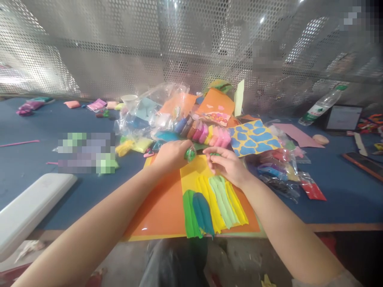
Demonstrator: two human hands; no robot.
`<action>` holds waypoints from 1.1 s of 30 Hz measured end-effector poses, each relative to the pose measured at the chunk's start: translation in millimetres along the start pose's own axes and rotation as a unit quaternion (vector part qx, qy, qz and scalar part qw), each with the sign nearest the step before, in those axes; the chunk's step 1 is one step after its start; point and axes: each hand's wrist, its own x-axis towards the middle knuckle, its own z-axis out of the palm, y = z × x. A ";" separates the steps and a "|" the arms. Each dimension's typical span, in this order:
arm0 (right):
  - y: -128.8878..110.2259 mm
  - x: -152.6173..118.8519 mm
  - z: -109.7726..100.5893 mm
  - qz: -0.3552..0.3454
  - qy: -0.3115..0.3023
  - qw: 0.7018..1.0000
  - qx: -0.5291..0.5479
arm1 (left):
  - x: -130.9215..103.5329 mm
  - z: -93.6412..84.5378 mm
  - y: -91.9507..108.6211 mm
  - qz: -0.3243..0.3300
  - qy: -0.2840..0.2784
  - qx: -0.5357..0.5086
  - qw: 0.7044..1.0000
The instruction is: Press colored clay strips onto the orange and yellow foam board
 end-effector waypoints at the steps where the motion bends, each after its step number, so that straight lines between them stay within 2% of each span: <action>1: 1.5 0.4 0.4 0.007 -0.007 1.000 -0.008 | -0.1 -0.5 0.7 -0.002 0.000 0.003 1.000; 3: 4.1 1.7 1.0 0.003 0.004 1.000 -0.030 | -0.4 -1.3 2.0 -0.004 -0.005 0.006 1.000; 8: 6.8 2.8 0.6 -0.047 0.124 0.981 -0.140 | -1.0 -2.7 6.2 0.018 -0.029 -0.017 0.999; 10: 6.6 1.2 1.9 -0.085 0.120 0.966 -0.211 | -1.3 -2.4 8.6 0.028 -0.029 -0.009 0.999; 14: 6.5 -2.5 7.8 -0.148 0.067 0.918 -0.362 | -2.7 -0.7 13.1 0.041 -0.025 0.012 0.999; 18: 8.9 -3.6 11.7 -0.170 0.098 0.860 -0.471 | -3.8 -0.6 17.2 0.057 -0.019 0.023 0.998; 21: 10.6 -3.7 13.3 -0.178 0.114 0.838 -0.503 | -3.6 -1.2 21.7 0.074 -0.021 0.036 0.996; 23: 10.6 -4.7 14.4 -0.167 0.104 0.844 -0.498 | -2.9 -0.9 23.1 0.079 -0.021 0.039 0.996; 26: 7.9 -7.2 14.4 -0.160 0.060 0.889 -0.425 | -0.8 -0.9 17.2 0.048 -0.016 0.038 0.998; 30: 0.4 -6.9 8.6 -0.190 0.088 0.960 -0.185 | 3.4 -6.4 -2.0 -0.048 -0.021 0.048 0.998; 33: -5.8 -3.0 2.6 -0.161 0.096 0.982 -0.021 | 5.8 -10.2 -8.5 -0.068 -0.020 0.061 0.996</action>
